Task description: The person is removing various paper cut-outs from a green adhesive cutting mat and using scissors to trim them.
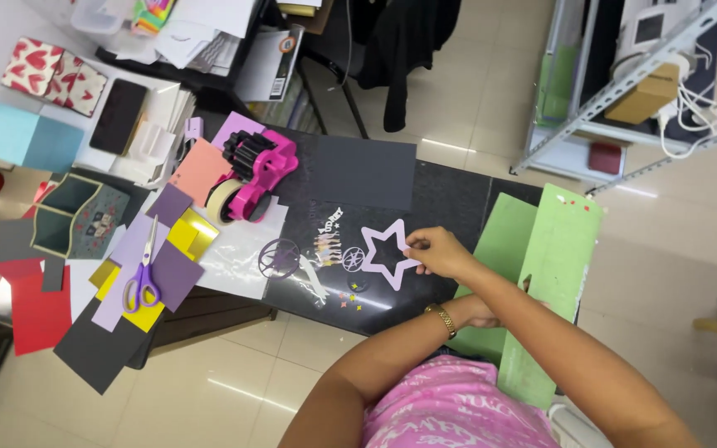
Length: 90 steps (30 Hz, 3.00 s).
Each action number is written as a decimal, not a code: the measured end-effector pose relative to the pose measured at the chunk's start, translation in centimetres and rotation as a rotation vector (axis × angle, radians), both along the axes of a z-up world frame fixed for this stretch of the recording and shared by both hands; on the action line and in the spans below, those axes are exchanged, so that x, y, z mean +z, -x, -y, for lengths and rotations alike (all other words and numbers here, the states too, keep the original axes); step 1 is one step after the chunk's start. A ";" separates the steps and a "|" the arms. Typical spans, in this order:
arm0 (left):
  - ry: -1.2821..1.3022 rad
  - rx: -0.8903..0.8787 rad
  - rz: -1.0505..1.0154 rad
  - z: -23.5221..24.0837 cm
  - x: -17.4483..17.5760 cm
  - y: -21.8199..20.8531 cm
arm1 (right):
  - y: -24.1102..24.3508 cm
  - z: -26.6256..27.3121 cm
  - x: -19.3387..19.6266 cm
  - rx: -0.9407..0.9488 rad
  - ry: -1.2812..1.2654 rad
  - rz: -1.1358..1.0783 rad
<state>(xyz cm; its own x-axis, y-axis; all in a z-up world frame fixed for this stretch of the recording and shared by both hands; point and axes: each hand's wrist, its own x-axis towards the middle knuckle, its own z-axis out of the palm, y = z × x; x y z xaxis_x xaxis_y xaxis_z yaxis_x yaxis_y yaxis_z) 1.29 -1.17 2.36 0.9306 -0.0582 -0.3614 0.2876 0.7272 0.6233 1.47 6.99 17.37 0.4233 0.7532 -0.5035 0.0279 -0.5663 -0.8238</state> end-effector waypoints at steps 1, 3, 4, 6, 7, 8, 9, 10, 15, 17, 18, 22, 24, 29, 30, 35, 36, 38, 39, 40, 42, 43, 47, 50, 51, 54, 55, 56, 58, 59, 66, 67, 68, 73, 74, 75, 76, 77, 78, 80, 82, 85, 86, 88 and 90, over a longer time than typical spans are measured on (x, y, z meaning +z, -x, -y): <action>0.015 -0.009 0.002 0.2 -0.6 -0.1 | 0.0 -0.4 -0.3 0.022 0.034 0.021; 0.026 -0.013 0.009 0.7 -1.8 -0.3 | -0.1 -0.8 -1.2 0.050 0.066 0.048; 0.037 -0.032 0.009 0.9 -2.4 -0.4 | -0.2 -1.0 -1.8 0.048 0.096 0.026; 0.044 -0.052 0.012 1.1 -3.5 -1.1 | -0.7 -1.3 -2.3 0.046 0.123 0.006; 0.056 -0.076 0.011 1.1 -4.0 -1.6 | -1.1 -1.3 -2.2 0.021 0.120 0.015; 0.070 -0.102 0.008 1.4 -4.6 -1.9 | -1.3 -1.2 -2.3 -0.006 0.120 0.021; 0.070 -0.106 0.008 1.6 -5.2 -1.7 | -2.5 -1.0 -3.6 -0.010 0.120 0.021; 0.086 -0.134 0.004 2.1 -5.8 -1.5 | -3.6 -0.7 -5.0 0.064 0.195 0.224; 0.134 -0.233 -0.013 2.8 -5.9 0.0 | -6.0 2.5 0.5 0.043 0.051 0.506; 0.195 -0.182 -0.002 2.0 -3.2 0.9 | -7.3 5.3 2.5 -0.167 -0.378 0.301; 0.208 -0.207 0.000 1.6 -1.9 1.1 | -8.1 7.2 3.3 -0.189 -0.361 0.311; 0.272 -0.205 -0.044 1.1 0.7 1.9 | -8.9 15.7 5.7 -0.487 -0.318 0.353; 0.280 -0.237 -0.059 0.7 0.8 2.0 | -8.7 19.7 4.6 -0.607 -0.249 0.359; 0.280 -0.201 -0.172 0.0 1.5 2.1 | -6.0 27.7 -2.0 -0.766 -0.086 0.348; 0.283 -0.221 -0.172 -0.1 1.7 2.1 | -4.8 27.8 -2.0 -0.784 -0.080 0.353; 0.277 -0.165 -0.267 -1.4 2.3 2.3 | -0.6 26.8 -2.8 -0.881 -0.123 0.269; 0.276 -0.179 -0.270 -1.5 2.8 2.3 | -0.4 26.6 -2.3 -0.896 -0.120 0.270; 0.259 -0.166 -0.292 -1.9 3.7 2.4 | 0.0 25.8 -1.5 -0.982 -0.086 0.266; 0.259 -0.177 -0.295 -1.8 4.0 2.5 | 0.3 25.7 -1.1 -0.994 -0.083 0.267; 0.249 -0.180 -0.304 -1.9 4.4 2.4 | 0.5 25.5 -0.8 -1.023 -0.065 0.255; 0.240 -0.189 -0.313 -1.8 4.4 2.2 | 0.7 25.2 0.1 -1.058 -0.044 0.245; 0.230 -0.194 -0.312 -1.7 4.0 2.1 | 0.8 25.1 0.5 -1.074 -0.028 0.216; 0.209 -0.194 -0.307 -1.4 5.2 1.7 | 0.5 25.3 -0.1 -1.128 -0.008 0.085; 0.190 -0.197 -0.309 -0.8 4.7 1.6 | 0.2 25.1 0.3 -1.149 0.011 0.039; 0.192 -0.197 -0.308 -0.8 4.6 1.5 | 0.1 25.4 -0.3 -1.149 0.013 0.040; 0.186 -0.206 -0.310 -0.4 4.0 1.2 | -0.4 26.1 -1.5 -1.171 -0.026 0.008; 0.188 -0.208 -0.308 -0.2 3.7 1.1 | -0.4 26.2 -1.4 -1.181 -0.054 -0.029; 0.190 -0.211 -0.306 0.0 3.3 1.0 | -0.5 26.2 -1.3 -1.190 -0.083 -0.066; 0.184 -0.219 -0.304 0.0 3.4 0.9 | -0.8 26.3 -1.1 -1.194 -0.104 -0.124; 0.176 -0.227 -0.301 0.1 3.4 0.9 | -0.9 26.4 -1.1 -1.198 -0.127 -0.184; 0.173 -0.237 -0.310 0.3 3.1 0.7 | -1.5 27.5 -2.3 -1.147 -0.133 -0.275; 0.171 -0.235 -0.313 0.3 3.4 0.7 | -1.5 27.6 -2.3 -1.136 -0.123 -0.242; 0.168 -0.235 -0.316 0.2 3.6 0.7 | -1.6 27.7 -2.3 -1.125 -0.115 -0.208; 0.175 -0.242 -0.305 0.0 4.0 0.7 | -1.4 28.8 -4.1 -1.076 -0.071 -0.009; 0.179 -0.244 -0.304 -0.1 4.4 0.6 | -1.4 28.9 -4.4 -1.081 -0.073 0.021; 0.180 -0.245 -0.305 -0.1 4.1 0.7 | -1.2 28.8 -4.4 -1.083 -0.072 0.021; 0.175 -0.248 -0.305 0.0 3.8 0.6 | -1.2 28.7 -4.4 -1.091 -0.063 0.043; 0.170 -0.250 -0.304 0.0 3.5 0.6 | -1.2 28.6 -4.4 -1.100 -0.055 0.066; 0.170 -0.252 -0.303 0.0 3.3 0.6 | -1.1 28.5 -4.3 -1.102 -0.055 0.068; 0.168 -0.257 -0.308 0.1 3.0 0.5 | -1.1 28.2 -4.0 -1.138 -0.074 0.062; 0.167 -0.260 -0.304 0.1 3.3 0.5 | -1.2 28.2 -3.9 -1.141 -0.068 0.061; 0.170 -0.260 -0.300 0.1 3.3 0.5 | -1.2 28.0 -3.5 -1.127 -0.046 0.073; 0.175 -0.258 -0.301 0.1 3.3 0.6 | -1.1 28.0 -3.3 -1.112 -0.031 0.086; 0.178 -0.254 -0.303 0.1 3.6 0.6 | -1.1 27.9 -3.8 -1.119 -0.040 0.096; 0.181 -0.250 -0.306 0.1 3.5 0.6 | -0.9 27.7 -3.9 -1.126 -0.048 0.106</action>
